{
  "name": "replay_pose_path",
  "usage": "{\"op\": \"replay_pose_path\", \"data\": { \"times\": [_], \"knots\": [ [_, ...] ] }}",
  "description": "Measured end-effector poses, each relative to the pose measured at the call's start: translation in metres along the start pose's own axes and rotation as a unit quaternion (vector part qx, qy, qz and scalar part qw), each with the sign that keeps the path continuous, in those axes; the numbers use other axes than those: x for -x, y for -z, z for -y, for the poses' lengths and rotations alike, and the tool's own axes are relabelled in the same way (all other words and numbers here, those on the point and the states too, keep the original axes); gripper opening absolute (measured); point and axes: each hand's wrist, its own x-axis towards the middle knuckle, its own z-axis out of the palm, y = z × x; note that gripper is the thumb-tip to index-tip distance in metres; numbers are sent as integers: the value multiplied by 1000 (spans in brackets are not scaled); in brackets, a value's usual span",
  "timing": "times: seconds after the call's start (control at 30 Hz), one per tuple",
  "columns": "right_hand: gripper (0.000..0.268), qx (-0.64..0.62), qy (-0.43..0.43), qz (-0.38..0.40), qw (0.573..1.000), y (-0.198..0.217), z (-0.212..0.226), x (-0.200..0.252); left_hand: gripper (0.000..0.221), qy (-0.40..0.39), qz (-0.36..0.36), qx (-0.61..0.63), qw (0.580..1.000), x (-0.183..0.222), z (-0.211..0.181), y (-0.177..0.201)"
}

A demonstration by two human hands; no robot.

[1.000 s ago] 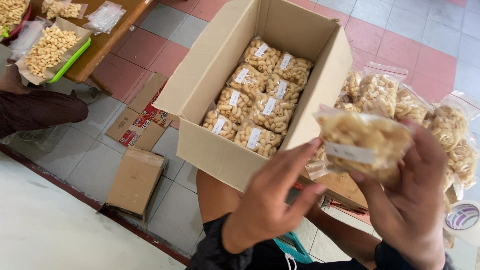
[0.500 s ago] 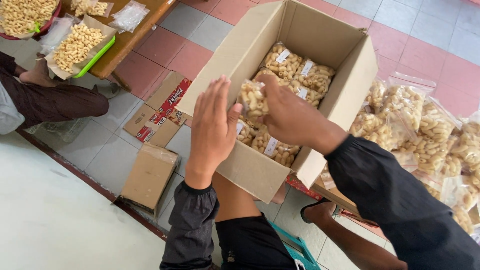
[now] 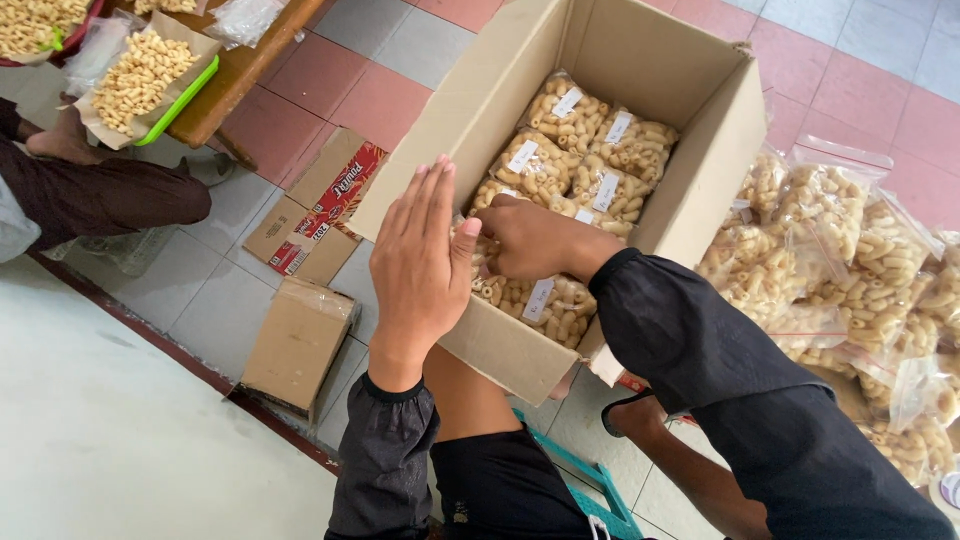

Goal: Packing small plastic bags of snacks into a large cardboard box for shipment.

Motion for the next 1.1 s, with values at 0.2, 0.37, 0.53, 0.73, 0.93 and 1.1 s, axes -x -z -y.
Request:
{"op": "replay_pose_path", "data": {
  "times": [0.2, 0.37, 0.53, 0.73, 0.93, 1.1],
  "knots": [
    [40, 72, 8, -25, 997, -24, -21, -10, 54, -16, -22, -20, 999, 0, -1, -3],
    [56, 31, 44, -73, 996, 8, 18, 18, 55, -17, -22, -20, 999, -1, 0, -3],
    [29, -14, 110, -129, 985, 4, 8, 7, 52, -17, -24, -17, 999, 0, 0, -2],
    [12, 21, 106, -62, 992, -18, 1, -1, 45, -10, -6, -17, 1000, 0, -1, -2],
    [17, 37, 106, -21, 993, -12, 12, 9, 45, -16, -13, -37, 999, 0, 1, -3],
    [17, 56, 116, -24, 991, -4, 17, 13, 46, -8, -2, -33, 999, 0, -1, -2]
  ]
}}
